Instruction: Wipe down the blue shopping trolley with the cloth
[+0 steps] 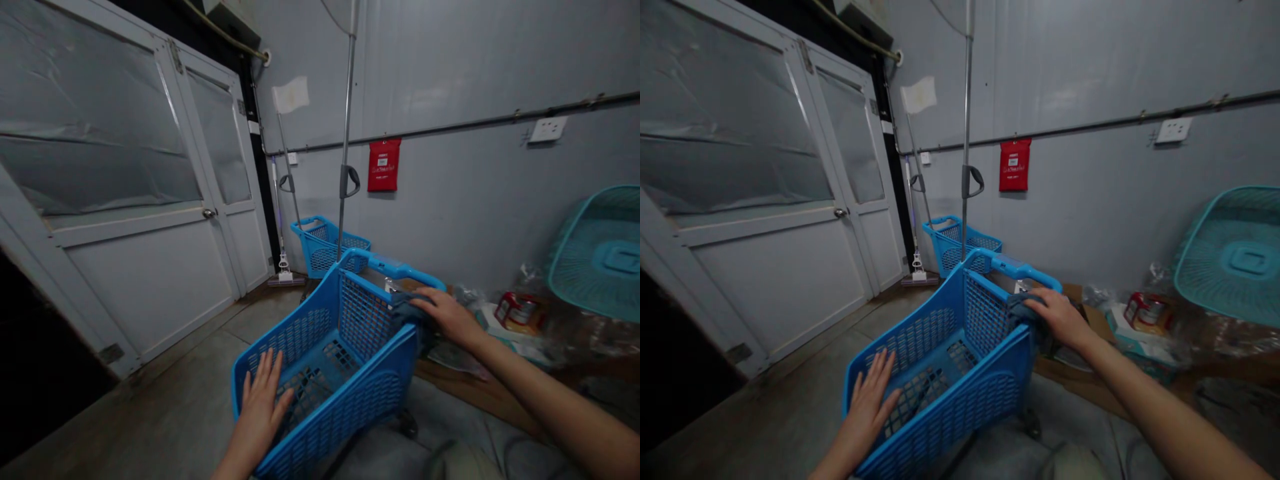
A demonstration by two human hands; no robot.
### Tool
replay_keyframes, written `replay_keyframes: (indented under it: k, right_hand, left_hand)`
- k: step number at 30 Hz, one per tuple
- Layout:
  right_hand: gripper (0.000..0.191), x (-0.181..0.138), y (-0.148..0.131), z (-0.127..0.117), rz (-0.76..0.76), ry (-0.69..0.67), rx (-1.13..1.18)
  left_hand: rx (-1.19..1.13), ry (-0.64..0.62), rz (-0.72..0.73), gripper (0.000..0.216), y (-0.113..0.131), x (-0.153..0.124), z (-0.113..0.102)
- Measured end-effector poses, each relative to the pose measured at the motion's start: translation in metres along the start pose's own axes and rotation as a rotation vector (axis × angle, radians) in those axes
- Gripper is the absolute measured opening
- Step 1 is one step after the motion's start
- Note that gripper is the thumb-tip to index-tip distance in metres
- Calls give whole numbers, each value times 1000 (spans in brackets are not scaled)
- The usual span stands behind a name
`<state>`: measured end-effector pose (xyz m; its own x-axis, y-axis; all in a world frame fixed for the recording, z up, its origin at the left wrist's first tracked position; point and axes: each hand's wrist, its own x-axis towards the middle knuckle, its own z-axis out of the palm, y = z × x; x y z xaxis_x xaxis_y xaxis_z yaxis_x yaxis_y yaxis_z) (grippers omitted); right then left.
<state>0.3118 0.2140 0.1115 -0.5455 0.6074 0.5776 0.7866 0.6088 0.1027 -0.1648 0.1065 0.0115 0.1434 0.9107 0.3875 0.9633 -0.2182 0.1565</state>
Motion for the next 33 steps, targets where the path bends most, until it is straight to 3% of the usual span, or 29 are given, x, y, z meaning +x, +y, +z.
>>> replay_keyframes:
  k: [3, 6, 12, 17, 19, 21, 23, 26, 30, 33]
  right_hand:
    - [47, 7, 29, -13, 148, 62, -33]
    - [43, 10, 17, -3, 197, 121, -43]
    - [32, 4, -76, 32, 212, 156, -21]
    - [46, -3, -169, 60, 113, 23, 181]
    - [48, -3, -192, 69, 84, -20, 228]
    - [45, -1, -197, 73, 22, -27, 227]
    - [40, 0, -183, 69, -60, -10, 187]
    - [36, -1, -131, 50, -94, 32, 74]
    - [38, 0, -37, 12, 26, 54, -75]
    - [46, 6, 12, -10, 185, 67, -141]
  left_hand:
    - [-22, 2, 18, 60, 3, 1, -2]
    - [-21, -9, -15, 59, 16, -5, -1]
    - [33, -46, -34, 63, 42, -12, 4]
    - [39, -81, -63, 62, 42, -7, 0]
    - [47, -99, -78, 62, 40, -6, -3]
    - [53, -120, -103, 63, 37, -5, -6]
    - [52, -137, -123, 64, 34, -4, -9]
    - [48, -154, -137, 65, 30, -3, -10]
    - [48, -162, -124, 66, 28, 0, -11]
    - [46, -176, -105, 67, 31, 3, -12]
